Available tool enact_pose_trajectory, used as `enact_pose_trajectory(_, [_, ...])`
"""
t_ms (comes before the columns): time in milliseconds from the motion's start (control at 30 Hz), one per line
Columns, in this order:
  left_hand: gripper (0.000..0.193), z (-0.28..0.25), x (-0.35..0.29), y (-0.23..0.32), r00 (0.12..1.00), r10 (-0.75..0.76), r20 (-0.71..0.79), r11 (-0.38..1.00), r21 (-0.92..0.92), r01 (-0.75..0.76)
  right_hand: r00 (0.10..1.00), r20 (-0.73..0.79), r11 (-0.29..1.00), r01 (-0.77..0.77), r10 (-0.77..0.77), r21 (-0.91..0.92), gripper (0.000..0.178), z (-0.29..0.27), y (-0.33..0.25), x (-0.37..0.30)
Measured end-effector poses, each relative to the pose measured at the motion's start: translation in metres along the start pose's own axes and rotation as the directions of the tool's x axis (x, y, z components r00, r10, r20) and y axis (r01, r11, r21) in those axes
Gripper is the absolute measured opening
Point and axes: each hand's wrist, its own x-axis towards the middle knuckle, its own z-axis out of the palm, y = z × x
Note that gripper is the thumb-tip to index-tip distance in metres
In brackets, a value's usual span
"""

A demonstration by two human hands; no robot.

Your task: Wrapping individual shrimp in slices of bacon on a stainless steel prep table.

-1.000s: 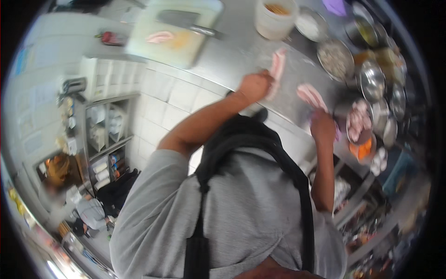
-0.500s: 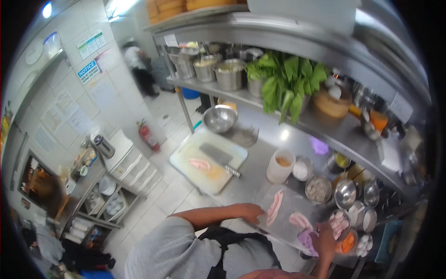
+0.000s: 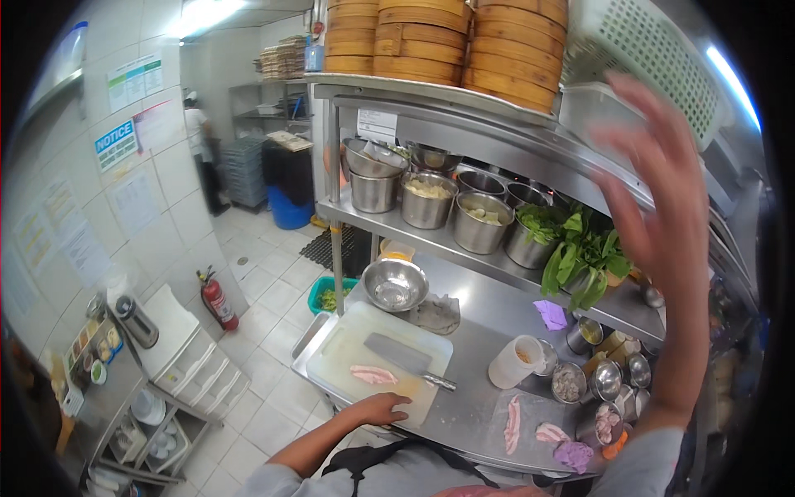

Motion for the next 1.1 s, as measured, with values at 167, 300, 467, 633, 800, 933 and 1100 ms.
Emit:
enact_pose_trajectory(167, [0.056, -0.04, -0.057, -0.036, 0.971, -0.095, -0.218, 0.984, -0.168, 0.058, 0.918, 0.196, 0.922, -0.372, 0.346, 0.112, 0.027, 0.056, -0.024, 0.18])
enact_pose_trajectory(300, [0.054, -0.049, -0.104, -0.065, 0.899, -0.267, -0.347, 0.939, -0.302, 0.162, 0.934, 0.222, 0.931, -0.322, 0.281, 0.172, 0.026, 0.066, -0.045, 0.217])
enact_pose_trajectory(467, [0.053, -0.037, -0.169, -0.072, 0.797, -0.458, -0.394, 0.843, -0.477, 0.248, 0.94, 0.276, 0.905, -0.285, 0.2, 0.315, 0.025, 0.091, -0.058, 0.238])
enact_pose_trajectory(633, [0.053, -0.034, -0.19, -0.079, 0.742, -0.564, -0.363, 0.772, -0.549, 0.319, 0.912, 0.383, 0.834, -0.324, 0.148, 0.448, 0.025, 0.123, -0.051, 0.225])
enact_pose_trajectory(800, [0.052, -0.045, -0.182, -0.087, 0.725, -0.573, -0.382, 0.768, -0.559, 0.312, 0.842, 0.514, 0.744, -0.449, 0.166, 0.495, 0.025, 0.138, -0.014, 0.171])
enact_pose_trajectory(933, [0.049, -0.065, -0.166, -0.097, 0.771, -0.505, -0.388, 0.832, -0.456, 0.315, 0.623, 0.738, 0.568, -0.716, 0.257, 0.407, 0.025, 0.137, 0.002, 0.059])
enact_pose_trajectory(1100, [0.047, -0.089, -0.159, -0.077, 0.83, -0.446, -0.336, 0.805, -0.556, 0.207, 0.261, 0.937, 0.221, -0.952, 0.231, 0.211, 0.026, 0.086, -0.04, -0.081])
